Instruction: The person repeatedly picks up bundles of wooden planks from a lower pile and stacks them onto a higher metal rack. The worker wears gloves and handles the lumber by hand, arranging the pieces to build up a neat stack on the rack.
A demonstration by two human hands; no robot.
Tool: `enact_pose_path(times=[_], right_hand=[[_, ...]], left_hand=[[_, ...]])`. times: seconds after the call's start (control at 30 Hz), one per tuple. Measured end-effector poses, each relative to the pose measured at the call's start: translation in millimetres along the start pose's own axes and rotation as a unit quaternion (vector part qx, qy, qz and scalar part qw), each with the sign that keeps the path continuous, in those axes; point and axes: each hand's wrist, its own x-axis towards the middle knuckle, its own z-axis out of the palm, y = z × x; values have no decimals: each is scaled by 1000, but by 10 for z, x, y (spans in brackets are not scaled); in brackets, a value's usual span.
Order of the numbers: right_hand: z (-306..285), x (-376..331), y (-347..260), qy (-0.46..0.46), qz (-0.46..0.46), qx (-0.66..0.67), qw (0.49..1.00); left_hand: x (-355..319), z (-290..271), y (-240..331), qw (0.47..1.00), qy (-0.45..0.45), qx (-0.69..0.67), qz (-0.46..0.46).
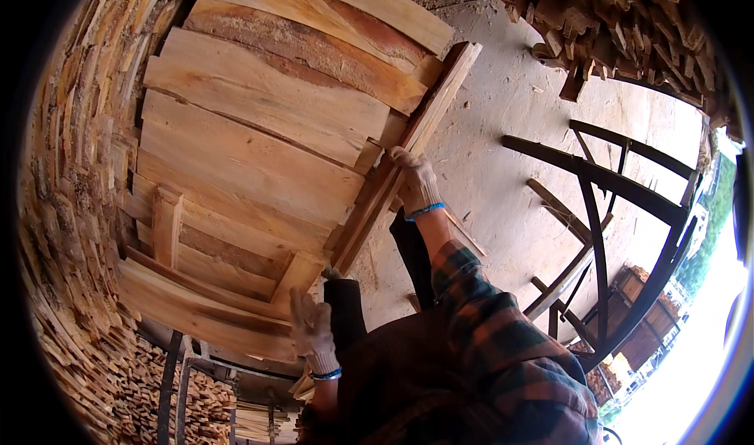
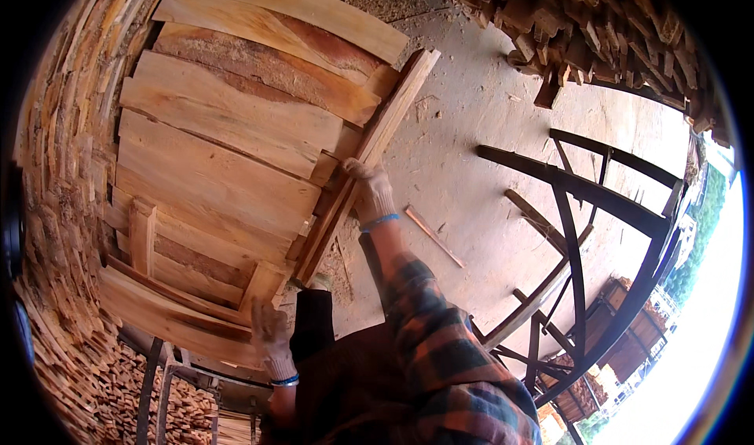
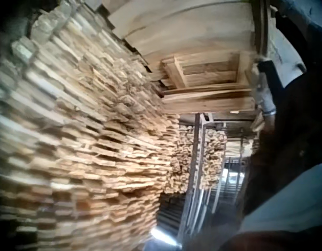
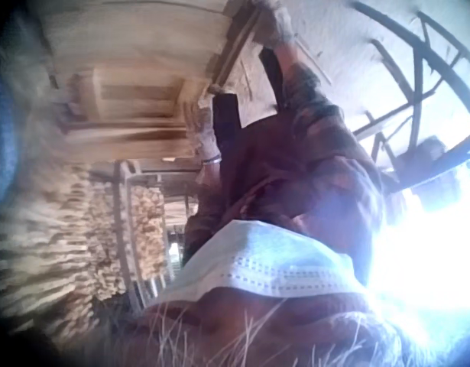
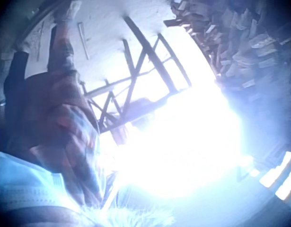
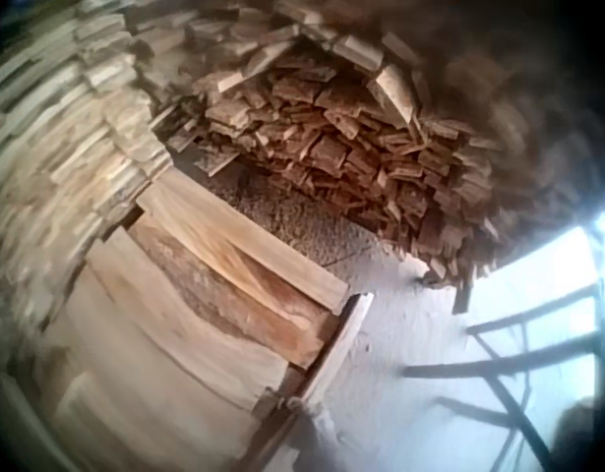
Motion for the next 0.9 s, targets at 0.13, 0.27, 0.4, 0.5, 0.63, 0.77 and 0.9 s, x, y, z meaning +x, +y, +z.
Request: enact_pose_path(times=[0.13, 0.27, 0.4, 0.5, 0.63, 0.77, 0.9], right_hand=[[-48, -20, 118, -78, -95, 48, 991], [-371, -181, -67, -96, -89, 67, 989], [-482, -150, -130, 2, -176, -244, 954], [-144, -90, 44, -4, -237, -376, 896], [-62, 4, 99, -84, -86, -75, 990], [-68, -466, -242, -71, -201, -122, 969], [465, -735, -797, -126, -175, -359, 908]], left_hand=[[122, -9, -29, 979, -32, -179, -88], [-19, -41, -303, 924, -88, -338, -156], [-134, 41, -134, 959, -22, -231, -163], [-215, 75, -198, 939, -12, -272, -208], [-176, 80, -458, 925, -40, -321, -200], [-249, 114, -363, 914, -11, -355, -196], [-417, 271, -493, 956, -18, -251, -154]])
